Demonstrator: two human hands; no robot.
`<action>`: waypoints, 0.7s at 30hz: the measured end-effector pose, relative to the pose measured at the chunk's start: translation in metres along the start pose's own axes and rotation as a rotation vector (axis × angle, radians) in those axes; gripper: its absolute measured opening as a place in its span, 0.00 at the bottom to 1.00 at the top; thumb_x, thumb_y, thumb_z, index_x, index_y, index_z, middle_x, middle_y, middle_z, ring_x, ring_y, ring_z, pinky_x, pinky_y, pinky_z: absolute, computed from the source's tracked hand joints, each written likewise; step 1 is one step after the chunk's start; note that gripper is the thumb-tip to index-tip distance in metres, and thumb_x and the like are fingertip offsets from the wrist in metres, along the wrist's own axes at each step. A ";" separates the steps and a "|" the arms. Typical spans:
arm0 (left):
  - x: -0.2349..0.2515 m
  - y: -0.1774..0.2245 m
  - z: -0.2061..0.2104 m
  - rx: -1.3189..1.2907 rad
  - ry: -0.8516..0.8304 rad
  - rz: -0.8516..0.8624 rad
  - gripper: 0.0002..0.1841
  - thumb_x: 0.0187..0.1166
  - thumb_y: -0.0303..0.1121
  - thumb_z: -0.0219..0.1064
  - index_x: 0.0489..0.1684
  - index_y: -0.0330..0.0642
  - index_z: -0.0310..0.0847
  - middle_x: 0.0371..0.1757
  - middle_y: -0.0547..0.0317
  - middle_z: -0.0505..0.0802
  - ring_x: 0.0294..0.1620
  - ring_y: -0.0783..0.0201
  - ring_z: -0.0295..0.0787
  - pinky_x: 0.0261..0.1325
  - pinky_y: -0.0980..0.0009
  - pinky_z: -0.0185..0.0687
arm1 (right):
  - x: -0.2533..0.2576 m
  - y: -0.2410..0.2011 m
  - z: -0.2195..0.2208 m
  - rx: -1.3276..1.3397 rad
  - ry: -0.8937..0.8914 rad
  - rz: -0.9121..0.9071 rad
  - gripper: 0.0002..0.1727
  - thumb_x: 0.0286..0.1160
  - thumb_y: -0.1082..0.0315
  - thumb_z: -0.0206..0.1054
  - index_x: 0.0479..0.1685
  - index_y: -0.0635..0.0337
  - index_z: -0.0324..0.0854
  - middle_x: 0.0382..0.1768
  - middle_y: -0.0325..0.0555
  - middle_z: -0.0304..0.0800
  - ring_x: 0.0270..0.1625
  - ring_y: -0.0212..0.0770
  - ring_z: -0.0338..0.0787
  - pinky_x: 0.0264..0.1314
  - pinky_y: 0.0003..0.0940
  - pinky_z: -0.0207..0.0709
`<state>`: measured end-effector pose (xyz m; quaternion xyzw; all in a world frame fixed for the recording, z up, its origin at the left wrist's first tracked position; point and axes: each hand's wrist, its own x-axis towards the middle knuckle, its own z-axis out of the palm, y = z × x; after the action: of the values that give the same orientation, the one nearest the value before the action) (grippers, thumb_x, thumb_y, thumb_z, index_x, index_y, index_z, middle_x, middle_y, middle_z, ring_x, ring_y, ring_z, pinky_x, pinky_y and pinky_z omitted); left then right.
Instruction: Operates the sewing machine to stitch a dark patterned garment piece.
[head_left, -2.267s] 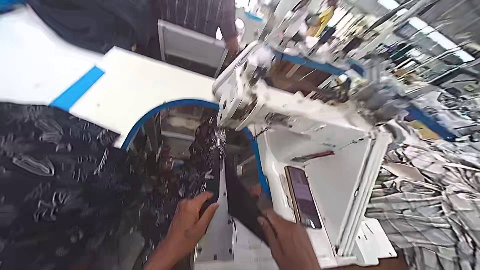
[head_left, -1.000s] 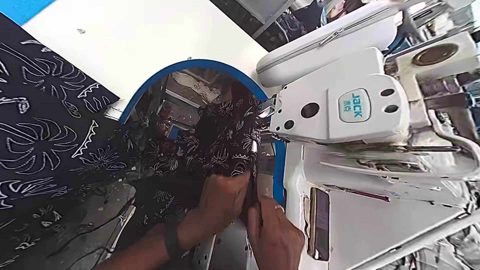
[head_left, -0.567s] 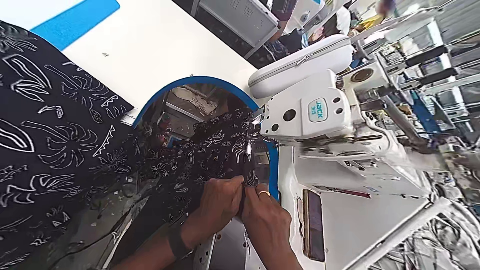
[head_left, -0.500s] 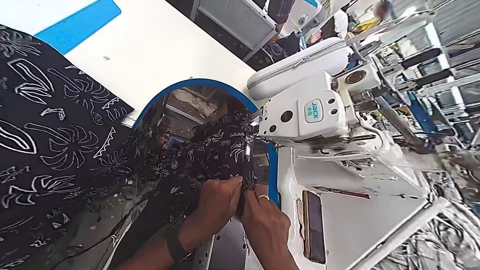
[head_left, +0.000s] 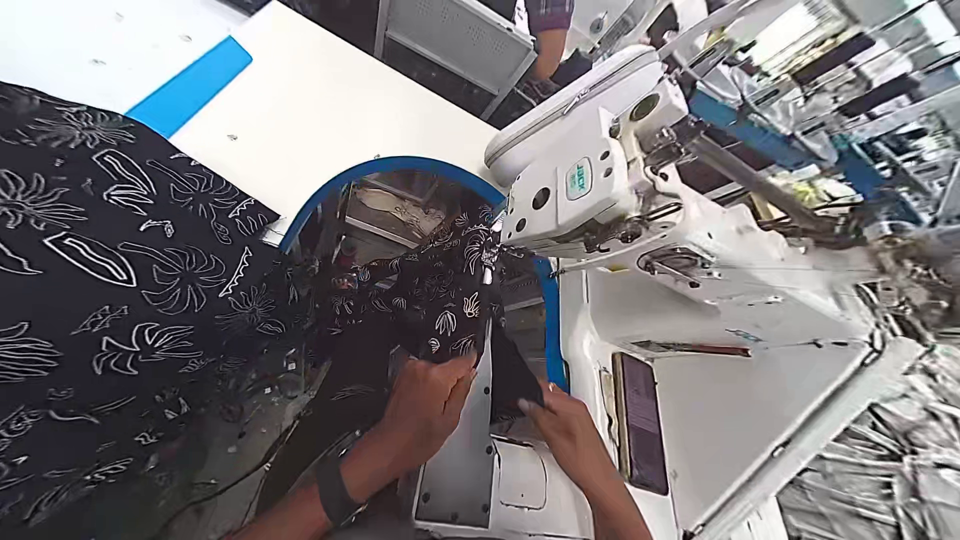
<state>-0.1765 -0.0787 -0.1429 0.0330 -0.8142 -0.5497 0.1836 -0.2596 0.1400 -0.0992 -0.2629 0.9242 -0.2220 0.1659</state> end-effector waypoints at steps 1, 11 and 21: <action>-0.003 0.000 0.002 0.012 0.021 -0.001 0.18 0.83 0.31 0.56 0.55 0.33 0.92 0.16 0.54 0.86 0.15 0.59 0.80 0.23 0.60 0.74 | -0.012 -0.019 -0.004 -0.038 0.080 -0.155 0.14 0.75 0.65 0.65 0.28 0.66 0.89 0.24 0.47 0.89 0.32 0.39 0.91 0.39 0.39 0.84; 0.010 -0.005 0.008 -0.010 0.035 -0.036 0.18 0.83 0.30 0.56 0.58 0.31 0.91 0.18 0.48 0.89 0.17 0.51 0.85 0.24 0.53 0.78 | -0.007 -0.090 0.028 -0.554 0.290 -0.277 0.09 0.55 0.72 0.63 0.14 0.62 0.84 0.22 0.52 0.85 0.20 0.50 0.88 0.13 0.42 0.73; 0.017 -0.006 0.006 -0.067 -0.043 -0.058 0.19 0.84 0.30 0.55 0.61 0.31 0.89 0.18 0.49 0.86 0.18 0.51 0.83 0.26 0.53 0.76 | -0.013 -0.085 0.031 -0.220 0.330 -0.226 0.12 0.62 0.71 0.60 0.16 0.61 0.85 0.34 0.52 0.91 0.37 0.41 0.90 0.35 0.32 0.81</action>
<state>-0.1957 -0.0802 -0.1460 0.0389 -0.7979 -0.5823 0.1511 -0.2013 0.0728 -0.0806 -0.3413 0.9221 -0.1770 -0.0430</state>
